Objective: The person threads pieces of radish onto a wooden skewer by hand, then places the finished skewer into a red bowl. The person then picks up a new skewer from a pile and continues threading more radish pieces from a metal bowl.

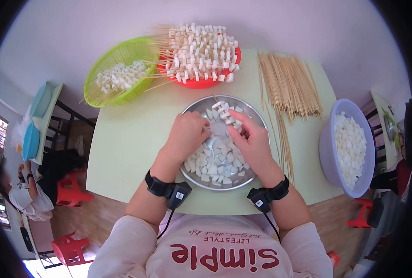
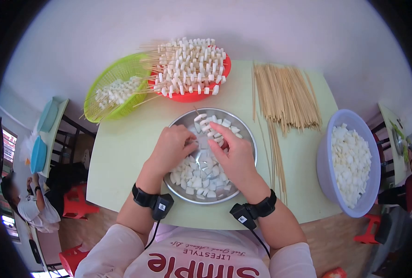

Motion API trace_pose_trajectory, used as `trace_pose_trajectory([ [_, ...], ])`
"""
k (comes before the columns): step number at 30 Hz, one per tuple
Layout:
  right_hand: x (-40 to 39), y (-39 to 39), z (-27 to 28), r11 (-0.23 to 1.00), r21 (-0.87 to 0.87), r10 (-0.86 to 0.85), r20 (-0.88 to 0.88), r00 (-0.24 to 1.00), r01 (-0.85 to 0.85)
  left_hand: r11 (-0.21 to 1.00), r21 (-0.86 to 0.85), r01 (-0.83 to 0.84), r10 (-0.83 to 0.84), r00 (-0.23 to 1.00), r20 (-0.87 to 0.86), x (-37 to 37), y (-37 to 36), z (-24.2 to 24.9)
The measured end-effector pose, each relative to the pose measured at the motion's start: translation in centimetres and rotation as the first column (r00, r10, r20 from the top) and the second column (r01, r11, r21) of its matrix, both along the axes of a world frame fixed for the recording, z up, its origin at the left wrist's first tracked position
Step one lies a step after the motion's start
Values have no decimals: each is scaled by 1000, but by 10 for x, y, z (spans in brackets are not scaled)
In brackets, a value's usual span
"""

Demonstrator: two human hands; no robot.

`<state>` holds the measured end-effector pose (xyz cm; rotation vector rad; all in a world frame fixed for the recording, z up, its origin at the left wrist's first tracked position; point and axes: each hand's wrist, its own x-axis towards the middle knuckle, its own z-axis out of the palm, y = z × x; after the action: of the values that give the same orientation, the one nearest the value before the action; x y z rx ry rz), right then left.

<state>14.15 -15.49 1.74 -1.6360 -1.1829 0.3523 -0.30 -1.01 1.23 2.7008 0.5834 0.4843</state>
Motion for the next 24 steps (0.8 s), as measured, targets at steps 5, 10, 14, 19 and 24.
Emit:
trace_pose_trajectory([
  [5,0,0,-1,1000,-15,17,-28,999,-17,997,79,-4,8,999,-42,0,-6,-2],
  [10,-2,-1,3,1000,-2,10,-13,1000,-10,1000,-2,-17,17,999,-30,3,-7,3],
  [14,-2,-1,3,999,-7,45,-8,999,-45,852,-484,-200,324,927,188,10,-4,6],
  [19,-5,-4,5,990,-100,97,-21,995,-98,680,-731,60,473,725,500,11,7,-4],
  [24,-5,-4,6,983,-84,167,11,986,-166,676,-737,16,496,730,471,10,1,5],
])
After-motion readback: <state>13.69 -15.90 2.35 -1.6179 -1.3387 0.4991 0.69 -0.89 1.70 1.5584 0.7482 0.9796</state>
